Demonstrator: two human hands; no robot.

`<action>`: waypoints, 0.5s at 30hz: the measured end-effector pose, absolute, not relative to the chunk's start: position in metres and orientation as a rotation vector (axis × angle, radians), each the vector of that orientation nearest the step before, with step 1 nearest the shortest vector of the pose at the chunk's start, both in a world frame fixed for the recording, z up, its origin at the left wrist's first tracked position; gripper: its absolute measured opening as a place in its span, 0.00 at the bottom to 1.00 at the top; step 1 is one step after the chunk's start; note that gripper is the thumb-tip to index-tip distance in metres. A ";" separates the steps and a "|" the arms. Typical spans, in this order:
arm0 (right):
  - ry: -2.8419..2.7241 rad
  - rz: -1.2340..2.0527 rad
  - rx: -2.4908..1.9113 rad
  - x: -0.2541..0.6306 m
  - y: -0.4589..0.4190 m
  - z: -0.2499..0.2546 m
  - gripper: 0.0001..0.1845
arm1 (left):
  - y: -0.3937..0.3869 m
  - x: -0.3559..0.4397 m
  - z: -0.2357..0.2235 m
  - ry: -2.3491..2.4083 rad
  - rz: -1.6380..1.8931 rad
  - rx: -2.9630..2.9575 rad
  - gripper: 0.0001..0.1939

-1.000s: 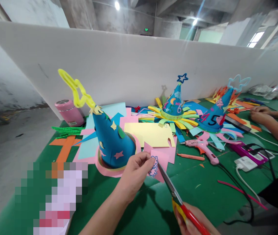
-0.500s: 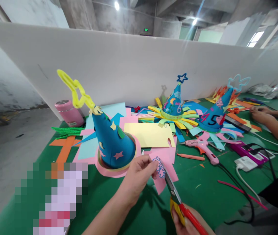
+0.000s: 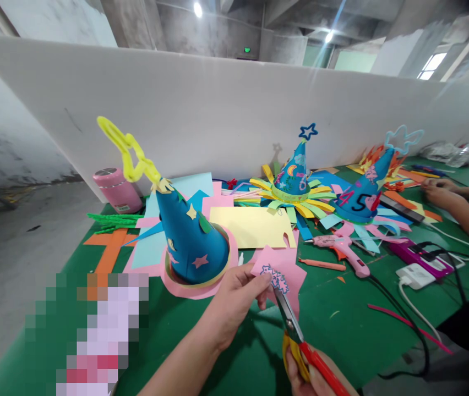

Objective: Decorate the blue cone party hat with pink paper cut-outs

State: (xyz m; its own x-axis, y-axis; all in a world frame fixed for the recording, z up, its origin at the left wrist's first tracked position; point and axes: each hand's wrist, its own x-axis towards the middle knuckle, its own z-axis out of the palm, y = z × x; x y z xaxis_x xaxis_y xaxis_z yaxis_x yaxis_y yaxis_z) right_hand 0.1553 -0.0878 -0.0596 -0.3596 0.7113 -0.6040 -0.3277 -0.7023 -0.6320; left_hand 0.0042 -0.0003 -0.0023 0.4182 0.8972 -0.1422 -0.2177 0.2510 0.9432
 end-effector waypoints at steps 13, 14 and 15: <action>-0.606 2.052 -1.188 0.152 -0.088 -0.065 0.22 | 0.001 0.003 -0.003 0.800 0.838 1.009 0.13; -0.638 2.039 -1.182 0.154 -0.090 -0.062 0.22 | 0.001 0.003 -0.003 0.799 0.833 1.012 0.13; -0.670 2.025 -1.177 0.157 -0.091 -0.059 0.23 | 0.001 0.003 -0.003 0.797 0.829 1.017 0.13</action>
